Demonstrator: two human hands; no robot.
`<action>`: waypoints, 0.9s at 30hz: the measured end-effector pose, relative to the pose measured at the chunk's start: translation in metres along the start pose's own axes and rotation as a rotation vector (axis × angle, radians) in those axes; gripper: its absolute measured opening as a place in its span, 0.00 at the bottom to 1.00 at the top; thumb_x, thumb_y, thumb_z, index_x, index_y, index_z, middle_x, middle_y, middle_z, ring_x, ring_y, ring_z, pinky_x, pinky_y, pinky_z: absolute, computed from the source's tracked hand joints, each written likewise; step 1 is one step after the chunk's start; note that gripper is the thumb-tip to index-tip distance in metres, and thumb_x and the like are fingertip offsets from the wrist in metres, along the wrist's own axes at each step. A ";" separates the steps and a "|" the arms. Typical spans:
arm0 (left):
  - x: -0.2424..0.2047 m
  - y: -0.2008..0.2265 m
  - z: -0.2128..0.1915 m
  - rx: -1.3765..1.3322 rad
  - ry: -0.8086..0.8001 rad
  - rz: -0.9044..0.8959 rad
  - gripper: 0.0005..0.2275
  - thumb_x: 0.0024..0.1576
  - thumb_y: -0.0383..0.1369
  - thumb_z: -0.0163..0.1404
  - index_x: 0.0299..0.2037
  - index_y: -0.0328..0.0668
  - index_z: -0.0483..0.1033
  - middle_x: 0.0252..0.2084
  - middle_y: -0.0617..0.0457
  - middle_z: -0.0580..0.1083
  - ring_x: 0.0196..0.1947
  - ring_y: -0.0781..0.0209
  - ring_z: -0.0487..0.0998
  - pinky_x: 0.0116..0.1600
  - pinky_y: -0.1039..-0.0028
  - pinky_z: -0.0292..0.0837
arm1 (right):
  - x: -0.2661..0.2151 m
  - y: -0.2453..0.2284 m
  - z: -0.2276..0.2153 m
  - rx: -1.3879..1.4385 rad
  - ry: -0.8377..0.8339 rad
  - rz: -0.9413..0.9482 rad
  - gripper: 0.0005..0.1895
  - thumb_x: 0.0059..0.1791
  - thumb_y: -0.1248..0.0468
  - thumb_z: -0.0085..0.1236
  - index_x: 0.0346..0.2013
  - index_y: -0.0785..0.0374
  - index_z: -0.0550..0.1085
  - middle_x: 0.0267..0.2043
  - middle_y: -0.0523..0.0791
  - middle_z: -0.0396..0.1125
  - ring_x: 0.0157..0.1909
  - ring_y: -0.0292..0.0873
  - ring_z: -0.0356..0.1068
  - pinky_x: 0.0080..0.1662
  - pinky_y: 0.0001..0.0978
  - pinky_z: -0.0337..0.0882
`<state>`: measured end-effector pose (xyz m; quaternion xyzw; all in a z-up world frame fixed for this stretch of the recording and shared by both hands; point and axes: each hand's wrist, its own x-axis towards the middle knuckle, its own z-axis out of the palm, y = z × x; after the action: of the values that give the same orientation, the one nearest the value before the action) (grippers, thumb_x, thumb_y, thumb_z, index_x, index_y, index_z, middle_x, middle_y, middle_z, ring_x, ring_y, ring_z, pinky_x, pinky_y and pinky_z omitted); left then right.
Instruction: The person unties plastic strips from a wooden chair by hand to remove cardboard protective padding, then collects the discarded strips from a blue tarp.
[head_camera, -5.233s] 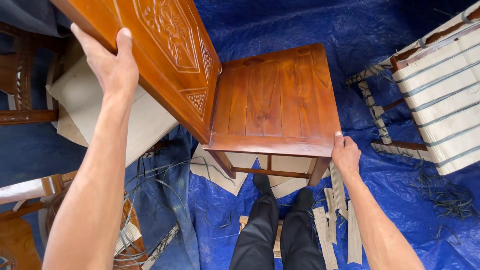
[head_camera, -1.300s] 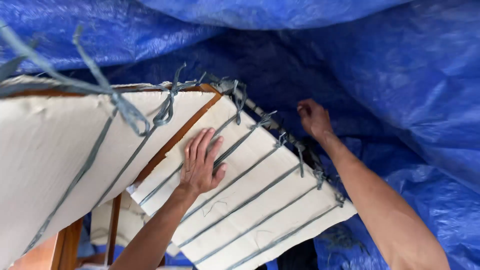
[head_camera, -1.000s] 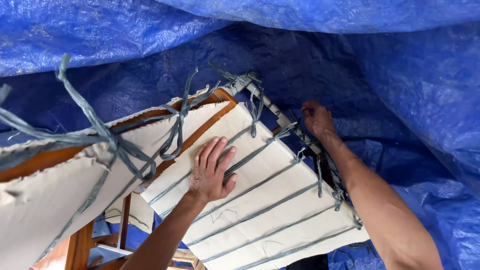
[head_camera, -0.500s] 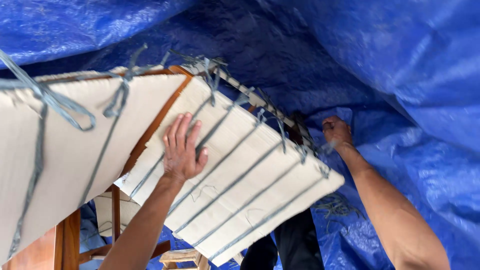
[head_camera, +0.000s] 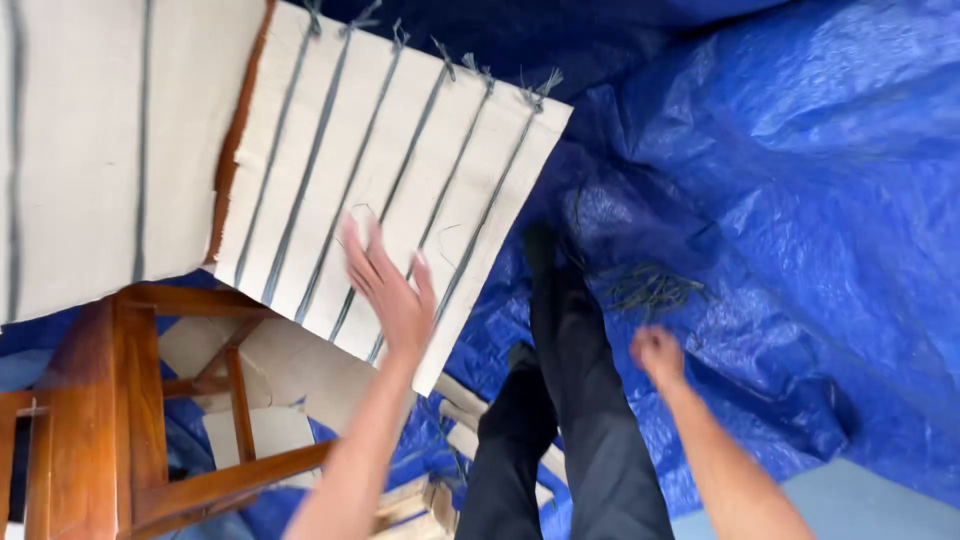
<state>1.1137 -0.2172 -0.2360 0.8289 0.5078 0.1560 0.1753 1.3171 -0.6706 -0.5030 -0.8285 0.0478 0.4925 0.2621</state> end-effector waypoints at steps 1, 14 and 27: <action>-0.029 0.030 -0.008 -0.153 -0.008 0.009 0.29 0.67 0.36 0.44 0.74 0.27 0.51 0.77 0.30 0.47 0.79 0.32 0.47 0.78 0.45 0.41 | -0.017 0.019 -0.008 -0.222 0.061 -0.021 0.12 0.58 0.59 0.53 0.43 0.64 0.80 0.36 0.52 0.78 0.35 0.45 0.76 0.39 0.37 0.74; -0.471 0.000 -0.001 -0.049 -0.699 -0.542 0.28 0.58 0.39 0.51 0.66 0.35 0.59 0.65 0.35 0.63 0.64 0.36 0.65 0.66 0.56 0.60 | -0.106 0.124 -0.078 0.241 0.037 0.209 0.12 0.56 0.62 0.49 0.50 0.65 0.73 0.48 0.52 0.74 0.44 0.47 0.76 0.42 0.38 0.75; -0.460 0.050 0.023 0.043 -0.845 -0.422 0.20 0.57 0.42 0.51 0.57 0.43 0.71 0.55 0.41 0.74 0.57 0.40 0.73 0.62 0.57 0.66 | -0.041 0.209 -0.070 0.024 0.071 -0.019 0.10 0.55 0.60 0.53 0.45 0.63 0.75 0.42 0.49 0.76 0.41 0.44 0.79 0.42 0.36 0.76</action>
<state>0.9627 -0.6536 -0.2706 0.7019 0.5525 -0.2446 0.3772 1.2809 -0.8909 -0.5228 -0.8428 0.0554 0.4596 0.2747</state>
